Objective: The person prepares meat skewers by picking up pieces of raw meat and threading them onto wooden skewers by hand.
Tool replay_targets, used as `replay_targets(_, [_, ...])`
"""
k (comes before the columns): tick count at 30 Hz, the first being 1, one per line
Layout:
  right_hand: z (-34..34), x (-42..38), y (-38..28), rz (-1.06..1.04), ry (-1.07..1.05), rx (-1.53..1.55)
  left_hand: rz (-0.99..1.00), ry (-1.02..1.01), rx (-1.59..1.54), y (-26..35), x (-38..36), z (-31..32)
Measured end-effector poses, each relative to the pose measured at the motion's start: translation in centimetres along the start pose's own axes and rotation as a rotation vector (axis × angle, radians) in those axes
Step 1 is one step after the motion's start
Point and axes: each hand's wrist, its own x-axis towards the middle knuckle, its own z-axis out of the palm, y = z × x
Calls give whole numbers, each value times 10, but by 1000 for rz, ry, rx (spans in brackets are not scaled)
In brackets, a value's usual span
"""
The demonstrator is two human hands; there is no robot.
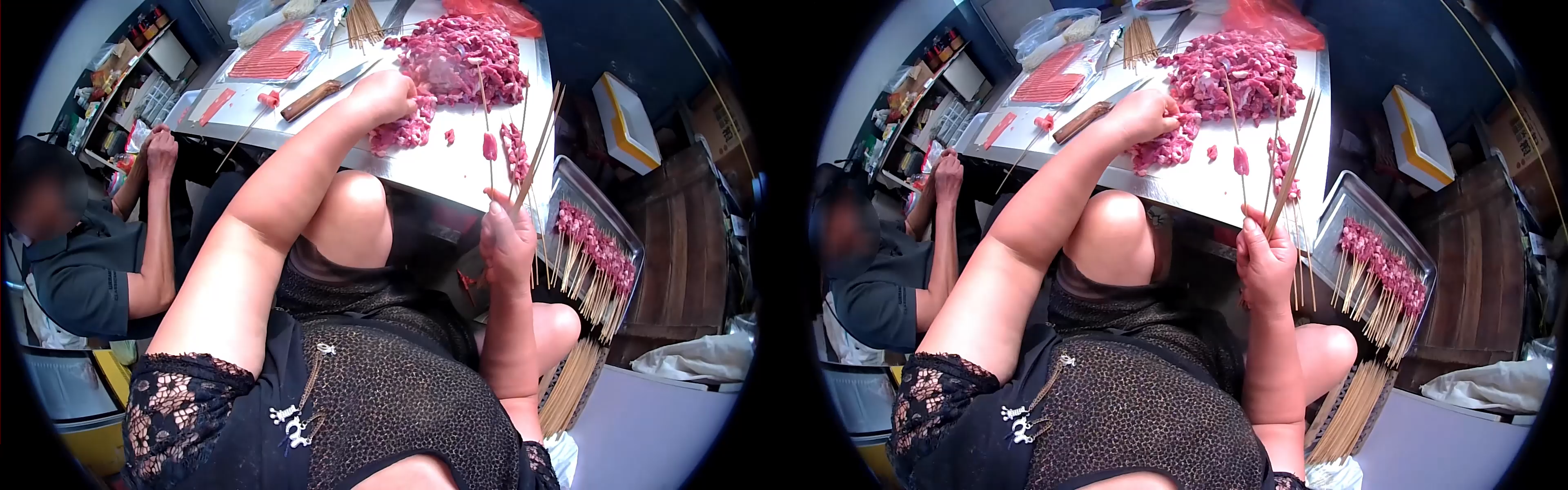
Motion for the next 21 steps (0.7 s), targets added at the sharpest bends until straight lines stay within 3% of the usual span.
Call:
replay_targets(2, [0, -1, 0, -3, -2, 7, -1, 10, 1, -3, -5, 2])
replay_targets(5, [0, -2, 1, -5, 0, -30, -41, -10, -545, -20, -5, 7])
replay_targets(7, [-1, 1, 5, 19, -7, -28, -189, 23, -766, 2, -22, -20])
replay_targets(11, [-4, 6, 15, 22, -40, -13, -154, 64, -1156, -5, -16, -26])
replay_targets(14, [-1, 4, 13, 22, -29, -53, -152, 80, -1352, 18, -20, -34])
replay_targets(21, [-8, 1, 19, -157, 85, -364, -140, 22, -1418, 49, -21, -13])
